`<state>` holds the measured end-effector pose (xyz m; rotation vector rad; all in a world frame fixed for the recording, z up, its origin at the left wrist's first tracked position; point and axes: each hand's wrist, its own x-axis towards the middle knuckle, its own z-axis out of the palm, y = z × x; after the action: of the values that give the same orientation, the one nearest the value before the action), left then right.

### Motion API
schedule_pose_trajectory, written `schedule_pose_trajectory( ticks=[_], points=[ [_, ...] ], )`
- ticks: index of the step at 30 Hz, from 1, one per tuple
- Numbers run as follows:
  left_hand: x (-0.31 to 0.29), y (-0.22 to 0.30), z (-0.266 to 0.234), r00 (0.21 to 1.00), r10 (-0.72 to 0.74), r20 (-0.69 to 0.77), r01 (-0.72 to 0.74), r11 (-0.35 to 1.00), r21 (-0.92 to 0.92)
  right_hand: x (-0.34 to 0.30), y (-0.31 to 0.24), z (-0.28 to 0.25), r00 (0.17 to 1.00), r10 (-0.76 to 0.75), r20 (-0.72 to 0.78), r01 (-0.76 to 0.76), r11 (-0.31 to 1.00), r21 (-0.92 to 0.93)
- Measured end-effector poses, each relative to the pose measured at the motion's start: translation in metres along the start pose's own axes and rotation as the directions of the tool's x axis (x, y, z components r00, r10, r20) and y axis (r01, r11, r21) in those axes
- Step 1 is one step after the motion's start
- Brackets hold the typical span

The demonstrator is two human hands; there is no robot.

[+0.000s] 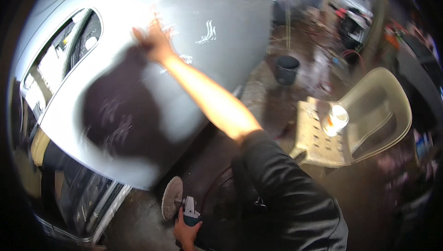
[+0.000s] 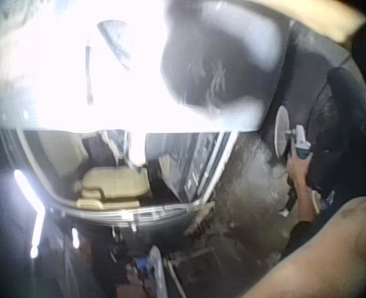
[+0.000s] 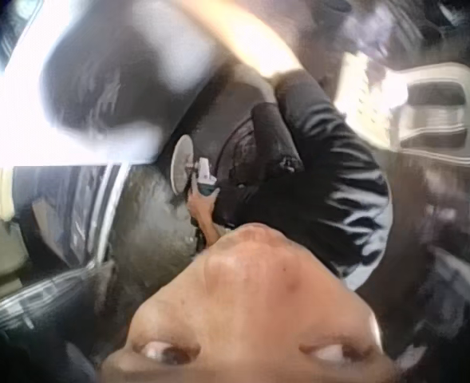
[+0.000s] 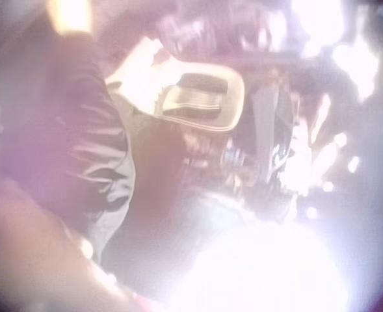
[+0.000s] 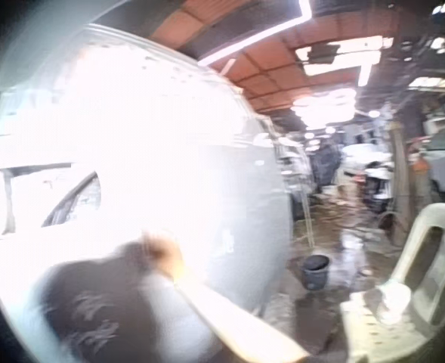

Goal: The person uses a green electric polisher to buff the surface of a silver car hood. They move the tool in circular motions across the hood, briefly pause to apply a white paste from a small container, and then resume polishing.

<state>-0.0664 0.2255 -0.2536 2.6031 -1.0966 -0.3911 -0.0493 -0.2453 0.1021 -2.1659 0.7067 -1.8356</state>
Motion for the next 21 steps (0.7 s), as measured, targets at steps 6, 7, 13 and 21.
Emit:
schedule_pose_trajectory(
  ticks=[6, 7, 13, 21],
  points=[
    [-0.015, -0.015, -0.003, 1.0, 0.003, -0.03, -0.004, 0.999, -0.033, -0.028, 0.008, -0.069, 0.958, 0.063, 0.281, -0.198, 0.853, 0.482],
    [-0.018, -0.01, -0.01, 1.0, -0.02, 0.022, 0.021, 0.999, -0.035, -0.034, 0.042, -0.062, 0.966, 0.182, 0.184, -0.246, 0.866, 0.436],
    [-0.013, -0.009, -0.003, 0.989, -0.148, -0.02, 0.147, 0.988, -0.041, -0.102, 0.09, -0.076, 0.927, 0.36, 0.099, -0.366, 0.825, 0.431],
    [-0.037, -0.038, -0.019, 0.983, -0.109, -0.15, 0.06, 0.952, -0.3, -0.156, 0.021, -0.037, 0.985, 0.021, 0.173, -0.095, 0.898, 0.43]
  ],
)
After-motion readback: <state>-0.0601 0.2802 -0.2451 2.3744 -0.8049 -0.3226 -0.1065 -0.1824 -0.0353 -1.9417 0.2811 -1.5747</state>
